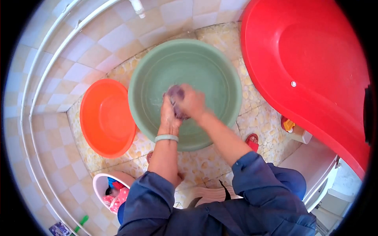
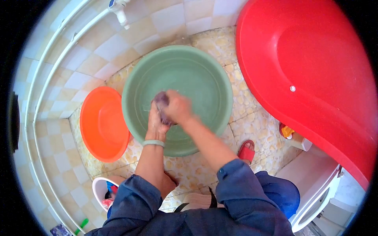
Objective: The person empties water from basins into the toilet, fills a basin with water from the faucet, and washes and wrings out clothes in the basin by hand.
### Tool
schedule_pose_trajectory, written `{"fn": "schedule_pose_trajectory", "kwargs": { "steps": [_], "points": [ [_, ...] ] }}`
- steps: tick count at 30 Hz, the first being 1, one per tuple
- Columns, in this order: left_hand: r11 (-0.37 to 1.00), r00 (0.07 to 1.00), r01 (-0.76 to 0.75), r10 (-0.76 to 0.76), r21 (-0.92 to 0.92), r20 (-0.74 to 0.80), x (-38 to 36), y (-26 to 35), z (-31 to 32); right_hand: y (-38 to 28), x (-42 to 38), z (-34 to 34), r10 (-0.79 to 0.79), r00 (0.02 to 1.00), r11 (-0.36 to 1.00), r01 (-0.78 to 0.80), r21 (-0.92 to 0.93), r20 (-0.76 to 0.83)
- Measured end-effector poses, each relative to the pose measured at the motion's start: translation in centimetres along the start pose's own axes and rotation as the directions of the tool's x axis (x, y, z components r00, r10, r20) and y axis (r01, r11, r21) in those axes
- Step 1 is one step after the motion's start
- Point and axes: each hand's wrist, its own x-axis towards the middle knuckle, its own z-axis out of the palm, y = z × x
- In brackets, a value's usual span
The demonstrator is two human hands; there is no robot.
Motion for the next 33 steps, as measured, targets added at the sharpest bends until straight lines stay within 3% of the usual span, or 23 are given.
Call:
{"fn": "schedule_pose_trajectory", "kwargs": {
  "steps": [1,3,5,8,9,11,12,13,14,16,18,19,20,22,23,25,27,28,29,31,33],
  "points": [
    [1.000,0.995,-0.009,0.010,-0.009,0.099,0.7,-0.3,-0.7,2.2,1.3,0.2,0.135,0.990,0.984,-0.132,-0.119,0.024],
    [0.989,0.993,-0.113,0.111,0.095,0.031,1.0,-0.6,0.2,4.8,2.8,-0.5,0.267,0.949,0.953,-0.234,-0.191,0.165],
    [0.979,0.987,-0.142,0.152,0.144,-0.060,0.1,0.5,1.4,6.8,3.2,-0.2,0.371,0.916,0.927,-0.375,0.000,0.156],
    [0.938,0.998,-0.058,0.058,0.341,0.011,2.0,1.0,-2.2,11.4,3.1,1.8,0.482,0.868,0.787,-0.489,0.376,0.120],
    [0.896,0.994,0.034,0.016,0.442,-0.108,1.8,1.0,-2.7,11.7,2.5,2.5,0.516,0.847,0.701,-0.503,0.506,0.127],
    [0.770,0.937,0.244,-0.029,0.589,-0.349,1.4,0.7,-3.3,12.3,1.2,3.6,0.361,0.932,0.922,-0.352,0.159,-0.025],
    [0.742,0.945,0.227,-0.012,0.630,-0.326,1.3,0.3,-3.5,12.1,0.4,3.7,0.257,0.963,0.965,-0.261,-0.040,-0.078],
    [0.714,0.954,0.207,0.005,0.669,-0.301,1.3,0.0,-3.6,10.6,-0.1,2.6,0.284,0.945,0.944,-0.244,-0.223,0.165],
    [0.686,0.963,0.180,0.025,0.705,-0.270,1.3,-0.1,-3.6,10.4,-0.4,2.4,0.262,0.940,0.942,-0.199,-0.271,0.220],
    [0.393,0.945,0.078,0.263,0.916,-0.194,1.4,-0.4,-4.8,11.0,-0.3,2.4,0.216,0.919,0.929,-0.090,-0.359,0.331],
    [-0.004,0.846,0.074,0.529,0.997,-0.061,2.1,-1.4,-6.6,11.6,0.9,3.2,0.310,0.917,0.933,-0.244,-0.263,0.249],
    [0.082,0.820,0.125,0.553,0.989,-0.150,1.6,-1.7,-6.4,11.7,1.2,3.4,0.367,0.905,0.922,-0.324,-0.212,0.214],
    [0.360,0.861,0.086,0.443,0.929,-0.252,1.5,-1.8,-6.1,11.9,1.4,3.5,0.345,0.921,0.938,-0.344,-0.037,0.180],
    [0.809,0.932,0.076,0.151,0.583,-0.330,1.0,-2.0,-5.6,8.3,1.9,1.2,0.324,0.940,0.888,-0.342,0.309,0.108],
    [0.882,0.938,0.134,0.034,0.453,-0.344,0.3,-1.7,-4.4,5.8,1.9,-0.4,0.293,0.943,0.857,-0.331,0.396,0.156],
    [0.950,0.932,0.260,-0.199,0.175,-0.305,-1.1,-0.9,-1.5,0.2,1.1,-4.1,0.215,0.949,0.770,-0.310,0.557,0.231],
    [0.964,0.964,0.264,-0.264,0.004,-0.043,-0.4,-0.5,-2.4,-3.1,0.0,-6.4,0.114,0.949,0.759,-0.274,0.591,0.293],
    [0.956,0.957,0.282,-0.275,-0.081,0.088,-1.0,0.1,-2.0,-4.3,-0.8,-7.2,0.066,0.943,0.750,-0.263,0.607,0.327],
    [0.992,0.984,0.106,-0.094,-0.068,0.153,-1.6,0.3,-1.1,-5.3,-1.7,-7.8,0.003,0.926,0.757,-0.248,0.604,0.376],
    [0.976,0.981,0.148,-0.124,-0.161,0.149,-1.3,0.8,-1.4,-6.7,-3.1,-8.7,-0.120,0.875,0.768,-0.217,0.602,0.469],
    [0.964,0.976,0.197,-0.175,-0.180,0.132,-2.5,1.5,-0.5,-7.2,-3.6,-8.8,-0.244,0.854,0.795,-0.096,0.599,0.459]
  ]
}}
